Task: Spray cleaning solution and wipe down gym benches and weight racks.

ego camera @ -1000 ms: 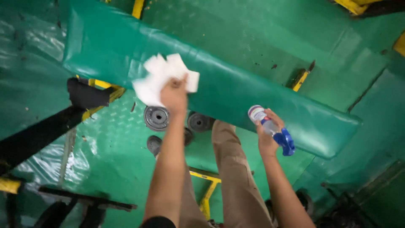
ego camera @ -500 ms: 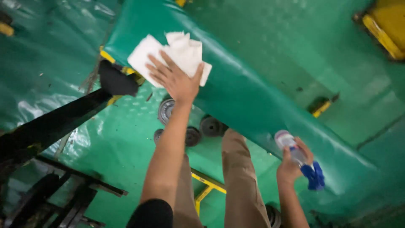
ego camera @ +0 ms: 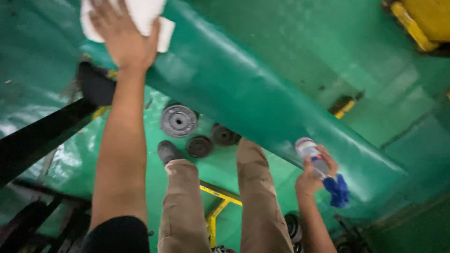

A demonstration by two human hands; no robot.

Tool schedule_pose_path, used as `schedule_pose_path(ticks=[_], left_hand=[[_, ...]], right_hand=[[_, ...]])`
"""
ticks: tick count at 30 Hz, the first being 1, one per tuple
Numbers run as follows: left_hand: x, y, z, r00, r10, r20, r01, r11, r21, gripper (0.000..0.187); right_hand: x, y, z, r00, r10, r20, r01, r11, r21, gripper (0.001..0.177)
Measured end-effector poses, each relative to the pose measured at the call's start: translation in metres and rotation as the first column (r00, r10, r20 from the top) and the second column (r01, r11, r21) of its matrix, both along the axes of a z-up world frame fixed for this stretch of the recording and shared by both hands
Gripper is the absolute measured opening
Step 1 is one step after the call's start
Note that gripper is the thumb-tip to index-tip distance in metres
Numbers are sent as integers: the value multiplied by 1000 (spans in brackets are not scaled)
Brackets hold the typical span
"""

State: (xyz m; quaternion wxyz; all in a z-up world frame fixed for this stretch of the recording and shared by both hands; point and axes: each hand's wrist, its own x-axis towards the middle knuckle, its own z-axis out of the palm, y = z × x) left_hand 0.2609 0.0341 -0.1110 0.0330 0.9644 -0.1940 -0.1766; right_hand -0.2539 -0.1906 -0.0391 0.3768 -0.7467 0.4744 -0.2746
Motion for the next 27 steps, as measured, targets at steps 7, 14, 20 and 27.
schedule_pose_path(ticks=[7, 14, 20, 27], left_hand=[[-192, -88, 30, 991, -111, -72, 103, 989, -109, 107], [-379, -144, 29, 989, -140, -43, 115, 924, -365, 106], [-349, -221, 30, 988, 84, 133, -44, 958, -283, 86], [-330, -240, 32, 986, 27, 166, 21, 959, -283, 76]], right_hand=[[-5, -5, -7, 991, 1, 133, -4, 1000, 27, 47], [-11, -26, 15, 985, 12, 170, -39, 987, 153, 46], [-54, -89, 12, 980, -122, 154, 35, 880, 474, 38], [-97, -133, -51, 997, 56, 52, -77, 709, 702, 24]])
